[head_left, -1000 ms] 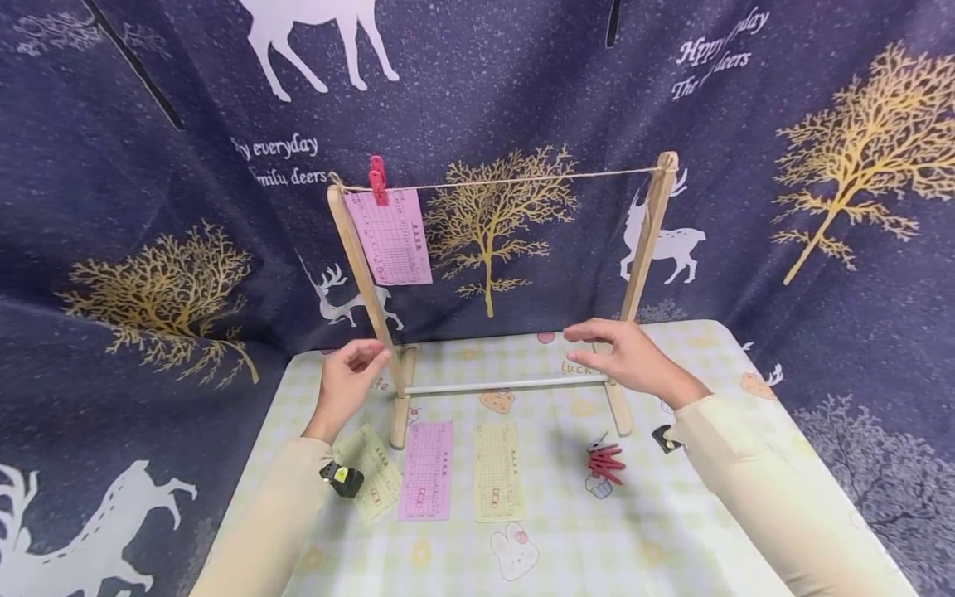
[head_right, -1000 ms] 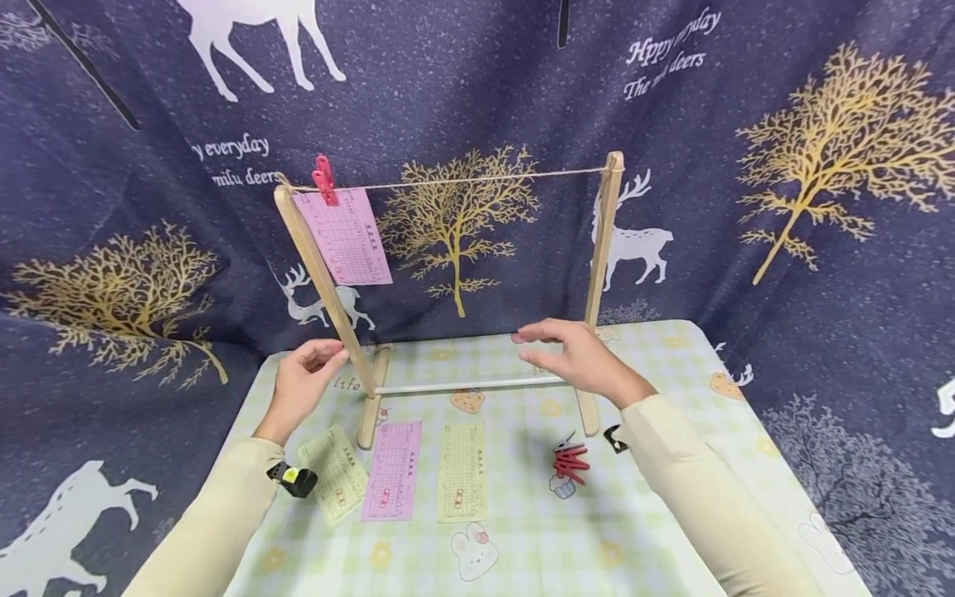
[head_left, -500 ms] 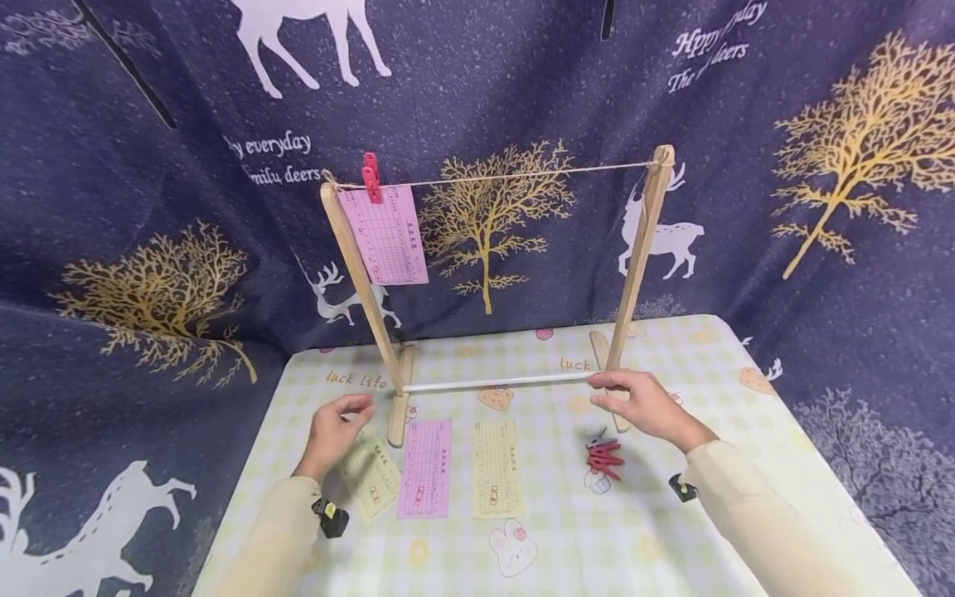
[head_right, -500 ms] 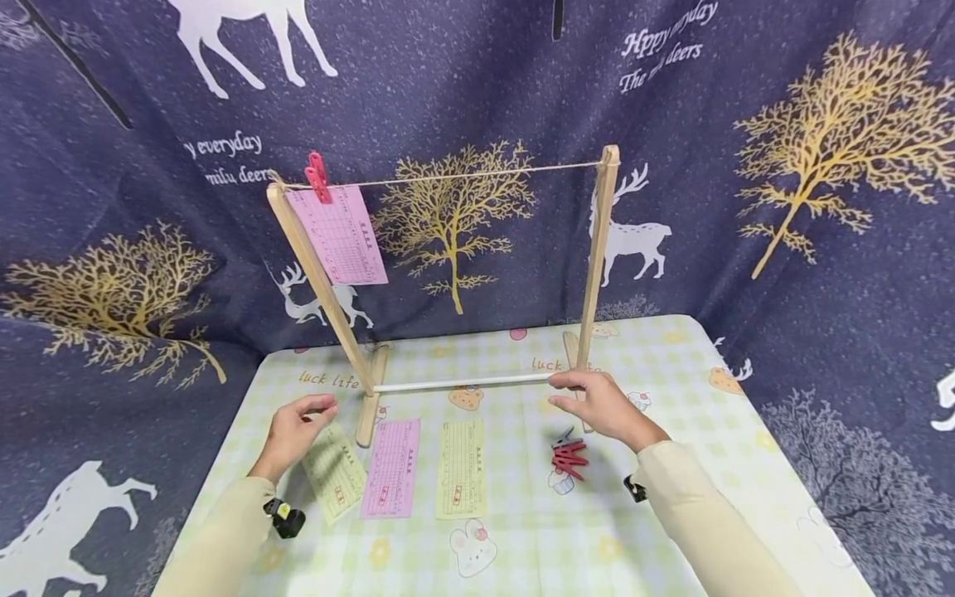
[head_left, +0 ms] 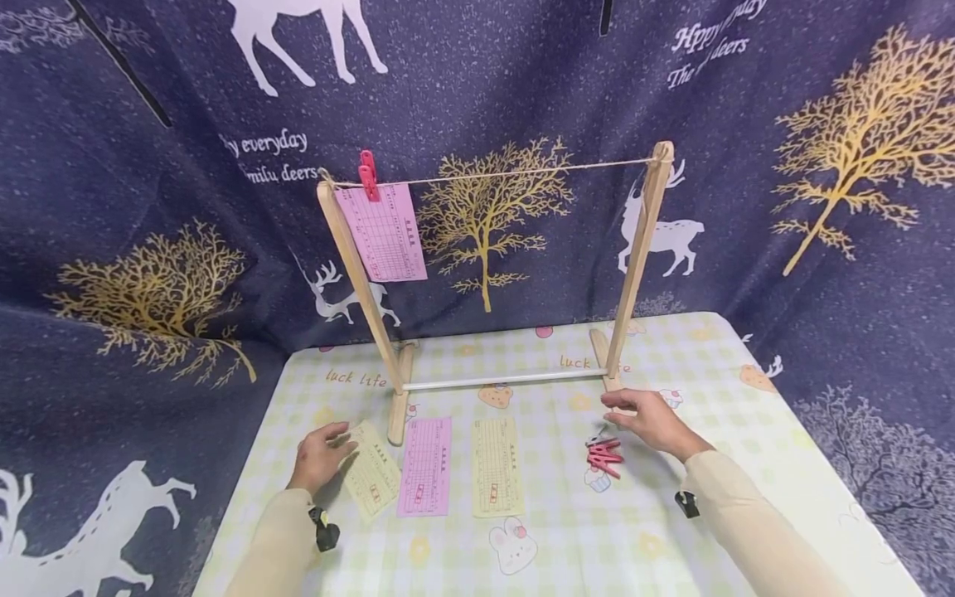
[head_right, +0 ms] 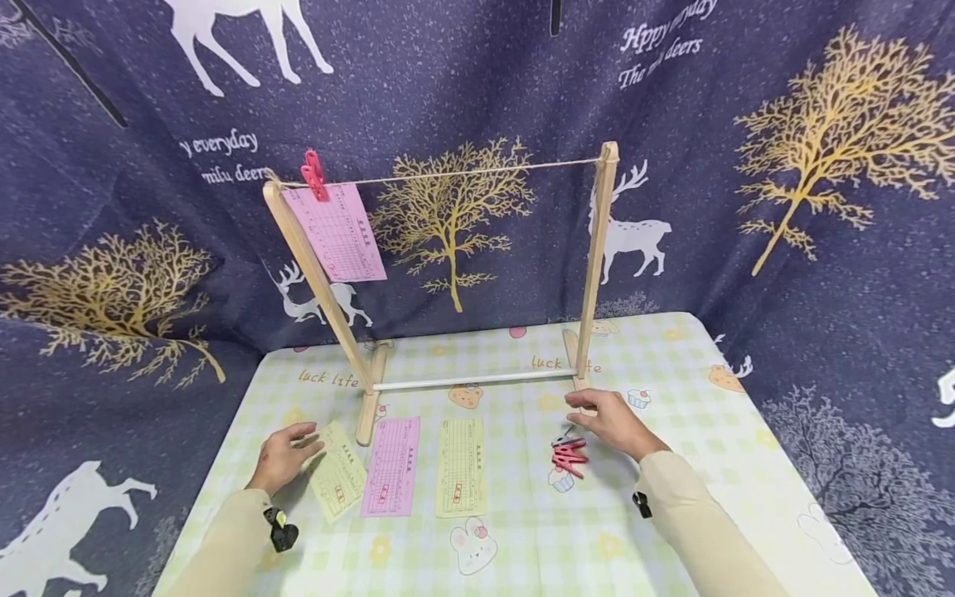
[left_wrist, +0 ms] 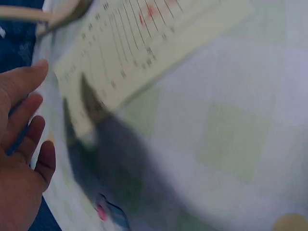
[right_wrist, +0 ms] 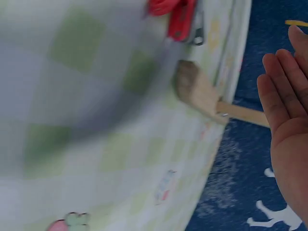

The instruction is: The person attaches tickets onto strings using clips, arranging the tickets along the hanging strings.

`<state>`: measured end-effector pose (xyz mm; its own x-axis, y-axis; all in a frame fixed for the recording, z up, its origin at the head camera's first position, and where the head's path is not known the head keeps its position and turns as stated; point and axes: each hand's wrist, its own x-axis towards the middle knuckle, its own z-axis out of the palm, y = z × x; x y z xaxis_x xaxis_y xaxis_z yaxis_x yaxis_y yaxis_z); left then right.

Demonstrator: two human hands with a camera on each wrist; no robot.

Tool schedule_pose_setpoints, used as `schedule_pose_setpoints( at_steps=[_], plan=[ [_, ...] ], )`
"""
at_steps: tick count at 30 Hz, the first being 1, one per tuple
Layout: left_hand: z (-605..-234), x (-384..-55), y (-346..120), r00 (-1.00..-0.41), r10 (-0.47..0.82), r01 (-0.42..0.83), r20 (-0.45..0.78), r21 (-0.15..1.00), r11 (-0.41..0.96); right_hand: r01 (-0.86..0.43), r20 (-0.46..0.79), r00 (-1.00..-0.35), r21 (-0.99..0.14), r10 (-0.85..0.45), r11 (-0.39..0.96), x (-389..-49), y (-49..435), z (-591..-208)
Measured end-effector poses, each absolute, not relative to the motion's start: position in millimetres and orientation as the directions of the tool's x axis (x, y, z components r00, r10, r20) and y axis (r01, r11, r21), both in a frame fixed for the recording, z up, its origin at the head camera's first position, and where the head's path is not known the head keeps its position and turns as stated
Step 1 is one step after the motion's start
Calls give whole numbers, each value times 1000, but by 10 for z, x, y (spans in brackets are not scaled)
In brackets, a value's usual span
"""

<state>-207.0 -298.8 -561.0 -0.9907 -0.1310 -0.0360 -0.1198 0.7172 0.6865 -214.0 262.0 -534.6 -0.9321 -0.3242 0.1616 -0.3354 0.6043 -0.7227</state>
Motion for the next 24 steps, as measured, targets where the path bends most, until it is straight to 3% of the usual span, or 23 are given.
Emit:
schedule_pose_setpoints(
  at_steps=[14, 24],
  plan=[
    [-5785, -2024, -3166, -974, -203, -218, -101, 665, 714, -241, 32, -947, -732, -321, 637, -2138, 2750, -5680],
    [-5777, -2060, -3160, -963, -234, -264, -136, 663, 700, -265, 12, -936, -681, -352, 682, -2176, 2758, -5790]
  ],
)
